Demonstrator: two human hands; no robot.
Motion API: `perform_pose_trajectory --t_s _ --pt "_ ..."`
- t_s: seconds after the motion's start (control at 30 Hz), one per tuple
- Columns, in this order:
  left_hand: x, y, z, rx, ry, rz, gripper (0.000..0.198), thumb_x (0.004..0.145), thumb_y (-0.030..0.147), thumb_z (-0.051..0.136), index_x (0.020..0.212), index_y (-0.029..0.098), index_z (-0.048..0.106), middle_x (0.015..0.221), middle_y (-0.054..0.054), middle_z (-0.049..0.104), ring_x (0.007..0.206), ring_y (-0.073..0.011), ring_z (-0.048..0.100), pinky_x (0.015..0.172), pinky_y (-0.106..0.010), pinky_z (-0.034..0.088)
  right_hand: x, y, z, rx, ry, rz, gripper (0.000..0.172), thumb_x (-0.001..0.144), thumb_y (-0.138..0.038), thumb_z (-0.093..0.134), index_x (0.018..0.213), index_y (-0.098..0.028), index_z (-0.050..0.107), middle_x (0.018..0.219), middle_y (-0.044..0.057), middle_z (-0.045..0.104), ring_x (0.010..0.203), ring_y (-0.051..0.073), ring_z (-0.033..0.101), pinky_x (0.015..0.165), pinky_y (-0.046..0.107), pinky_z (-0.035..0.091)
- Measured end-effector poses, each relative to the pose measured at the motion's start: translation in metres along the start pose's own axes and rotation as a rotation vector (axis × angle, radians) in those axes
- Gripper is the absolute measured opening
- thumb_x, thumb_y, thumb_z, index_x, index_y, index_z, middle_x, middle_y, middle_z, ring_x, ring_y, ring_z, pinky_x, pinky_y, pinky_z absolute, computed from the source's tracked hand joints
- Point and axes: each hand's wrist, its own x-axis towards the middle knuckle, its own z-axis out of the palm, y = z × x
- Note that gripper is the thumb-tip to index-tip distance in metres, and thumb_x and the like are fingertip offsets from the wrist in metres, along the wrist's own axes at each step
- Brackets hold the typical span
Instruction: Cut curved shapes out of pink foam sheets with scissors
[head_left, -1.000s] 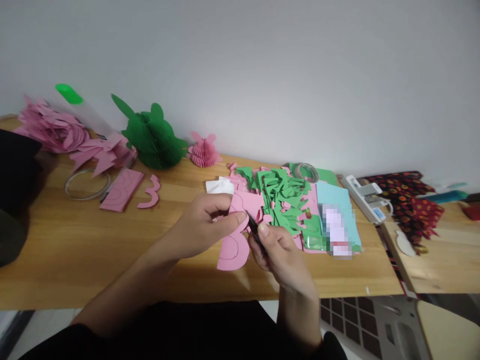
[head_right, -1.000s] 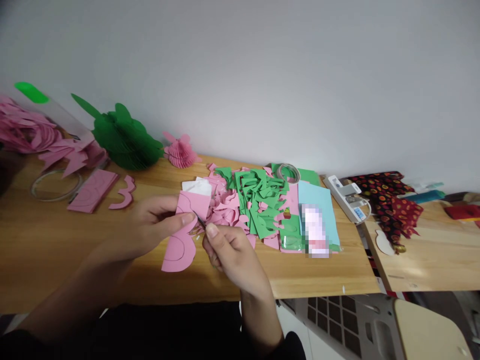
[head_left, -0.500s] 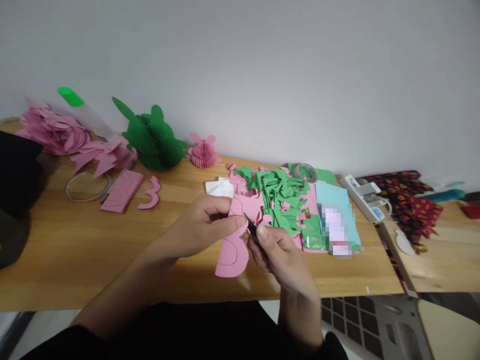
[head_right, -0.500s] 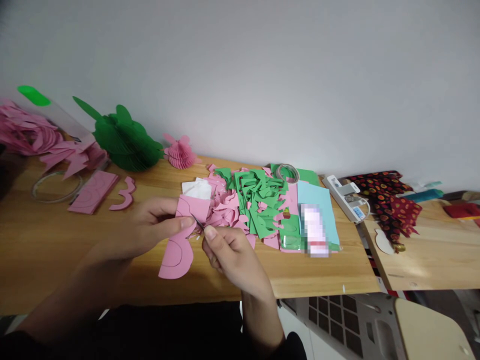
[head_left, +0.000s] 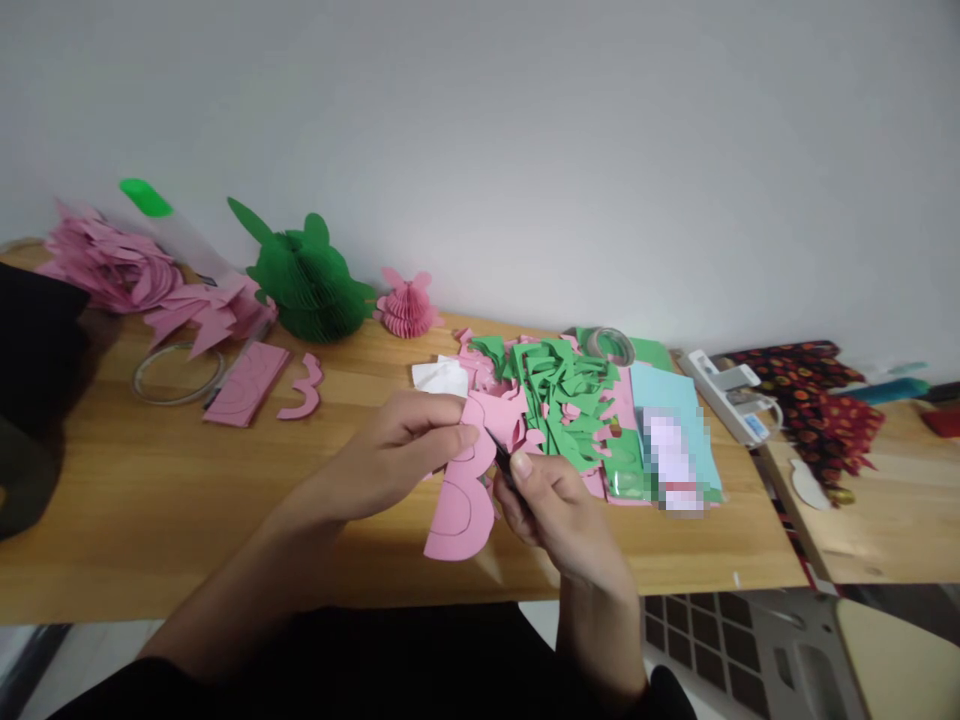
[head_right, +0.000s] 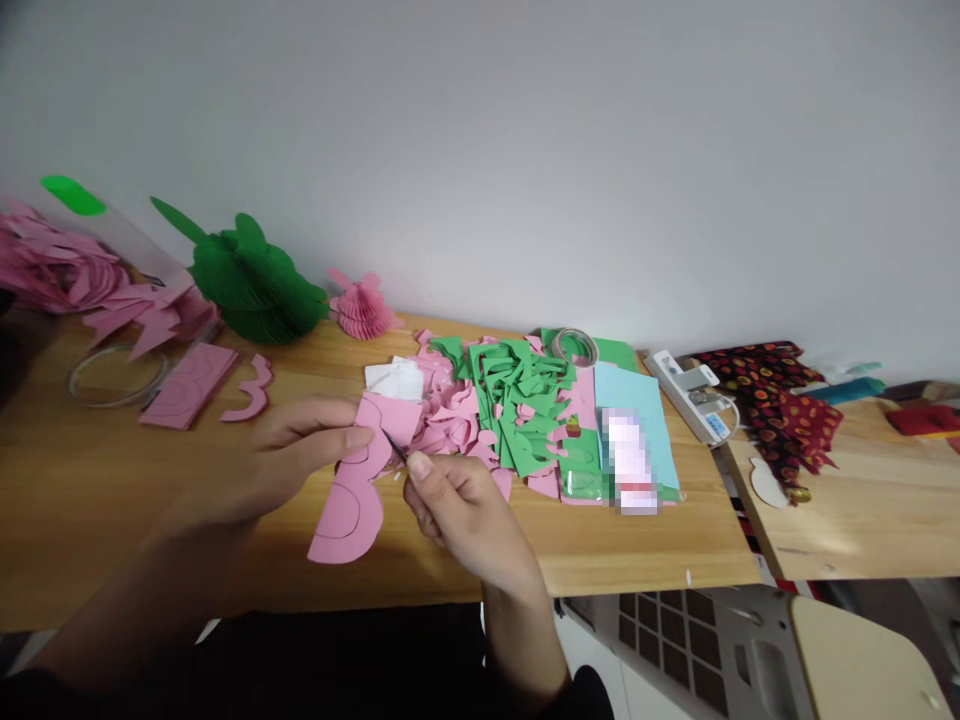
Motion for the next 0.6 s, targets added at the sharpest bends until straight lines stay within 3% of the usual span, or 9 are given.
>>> perform_pose_trajectory --t_s 0.1,0.43,0.6 --pt "0.0005 0.0009 0.0003 -0.035 -0.054 -0.023 0.033 0.082 0.030 0.047 0.051 0.019 0.041 0.051 0.004 0.039 0.051 -0.0108 0.040 0.048 -0.024 0.034 0.0001 0.0009 0.0001 -0.008 0.000 -0.009 0.056 0.095 -0.057 0.045 0.052 -0.020 0.042 0.043 -0.008 0.033 0.037 0.006 0.024 0.037 0.023 0.018" --pt "0.0007 0.0002 0.0009 -0.093 -0.057 -0.088 0.034 0.080 0.031 0.049 0.050 0.020 0.036 0.051 0.004 0.036 0.052 -0.0114 0.039 0.048 -0.025 0.031 0.0014 -0.0019 0.0012 -0.003 0.006 -0.006 0.056 0.094 -0.057 0.046 0.052 -0.020 0.042 0.042 -0.008 0.033 0.036 0.006 0.023 0.036 0.023 0.017" --pt "0.0022 -0.0012 0.0011 -0.146 -0.175 -0.061 0.035 0.084 0.032 0.045 0.053 0.020 0.038 0.053 0.004 0.037 0.052 -0.0105 0.035 0.048 -0.023 0.030 0.0019 -0.0002 0.0039 0.030 0.040 0.018 0.056 0.092 -0.060 0.046 0.053 -0.020 0.042 0.043 -0.008 0.033 0.037 0.006 0.023 0.037 0.023 0.018"
